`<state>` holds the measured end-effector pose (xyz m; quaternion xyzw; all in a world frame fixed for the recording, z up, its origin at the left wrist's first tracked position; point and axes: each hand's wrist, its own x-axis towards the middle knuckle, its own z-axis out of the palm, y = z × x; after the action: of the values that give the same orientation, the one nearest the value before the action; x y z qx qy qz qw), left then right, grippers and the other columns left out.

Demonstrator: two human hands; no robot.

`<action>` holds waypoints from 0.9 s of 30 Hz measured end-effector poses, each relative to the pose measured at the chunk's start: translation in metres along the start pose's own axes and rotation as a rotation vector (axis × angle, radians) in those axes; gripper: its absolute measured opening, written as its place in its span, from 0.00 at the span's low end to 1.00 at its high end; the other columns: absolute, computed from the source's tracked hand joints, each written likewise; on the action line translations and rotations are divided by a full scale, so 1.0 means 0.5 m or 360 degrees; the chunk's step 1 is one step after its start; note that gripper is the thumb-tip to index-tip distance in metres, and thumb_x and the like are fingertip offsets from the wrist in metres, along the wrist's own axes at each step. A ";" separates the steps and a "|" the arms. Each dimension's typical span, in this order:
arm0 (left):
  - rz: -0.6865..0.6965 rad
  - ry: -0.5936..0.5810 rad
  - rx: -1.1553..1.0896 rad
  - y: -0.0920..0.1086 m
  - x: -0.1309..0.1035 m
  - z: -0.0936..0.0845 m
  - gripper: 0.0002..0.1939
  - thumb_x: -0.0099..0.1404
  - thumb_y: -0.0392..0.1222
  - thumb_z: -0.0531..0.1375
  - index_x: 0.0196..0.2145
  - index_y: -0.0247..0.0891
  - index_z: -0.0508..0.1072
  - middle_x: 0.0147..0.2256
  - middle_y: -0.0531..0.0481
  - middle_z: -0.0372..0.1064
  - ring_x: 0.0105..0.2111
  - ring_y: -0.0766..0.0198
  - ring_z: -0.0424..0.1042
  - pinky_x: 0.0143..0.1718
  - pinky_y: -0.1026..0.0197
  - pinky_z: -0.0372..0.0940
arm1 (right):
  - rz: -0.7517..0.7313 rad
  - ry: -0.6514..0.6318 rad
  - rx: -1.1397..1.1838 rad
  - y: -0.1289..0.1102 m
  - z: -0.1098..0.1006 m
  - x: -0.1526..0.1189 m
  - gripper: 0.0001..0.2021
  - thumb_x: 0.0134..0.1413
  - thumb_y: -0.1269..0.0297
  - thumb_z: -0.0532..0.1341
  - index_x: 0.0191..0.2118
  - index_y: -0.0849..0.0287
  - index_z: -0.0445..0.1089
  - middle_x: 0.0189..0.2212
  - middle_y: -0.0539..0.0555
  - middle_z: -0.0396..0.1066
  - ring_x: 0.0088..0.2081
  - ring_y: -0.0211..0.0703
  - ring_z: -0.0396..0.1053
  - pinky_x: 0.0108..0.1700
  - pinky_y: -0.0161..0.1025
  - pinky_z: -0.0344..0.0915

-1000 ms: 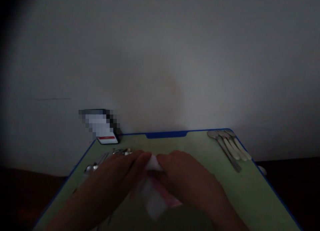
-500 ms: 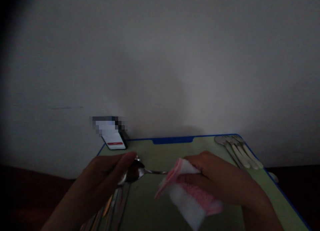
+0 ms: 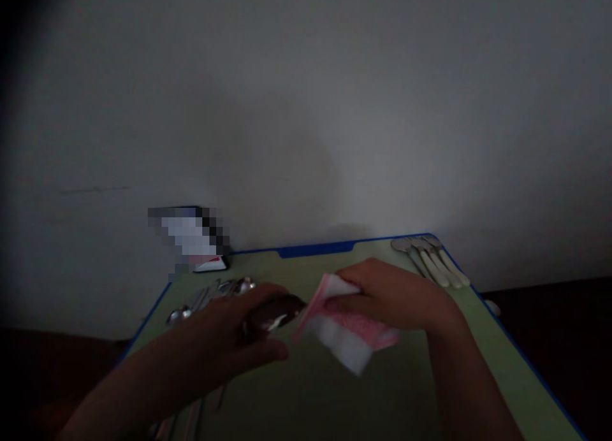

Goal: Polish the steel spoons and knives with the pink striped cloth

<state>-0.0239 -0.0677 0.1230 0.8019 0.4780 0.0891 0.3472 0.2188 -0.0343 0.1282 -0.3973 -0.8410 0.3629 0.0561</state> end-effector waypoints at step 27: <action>-0.0065 0.0066 0.0147 0.018 0.009 -0.011 0.19 0.65 0.53 0.46 0.26 0.38 0.67 0.24 0.54 0.65 0.25 0.67 0.62 0.26 0.64 0.53 | -0.0079 -0.0038 0.0247 -0.019 -0.004 -0.004 0.15 0.57 0.55 0.53 0.43 0.58 0.67 0.32 0.50 0.71 0.30 0.35 0.66 0.29 0.31 0.58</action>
<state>-0.0177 -0.0642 0.1321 0.8051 0.5049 0.0764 0.3017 0.2148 -0.0385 0.1366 -0.3665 -0.8205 0.4302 0.0857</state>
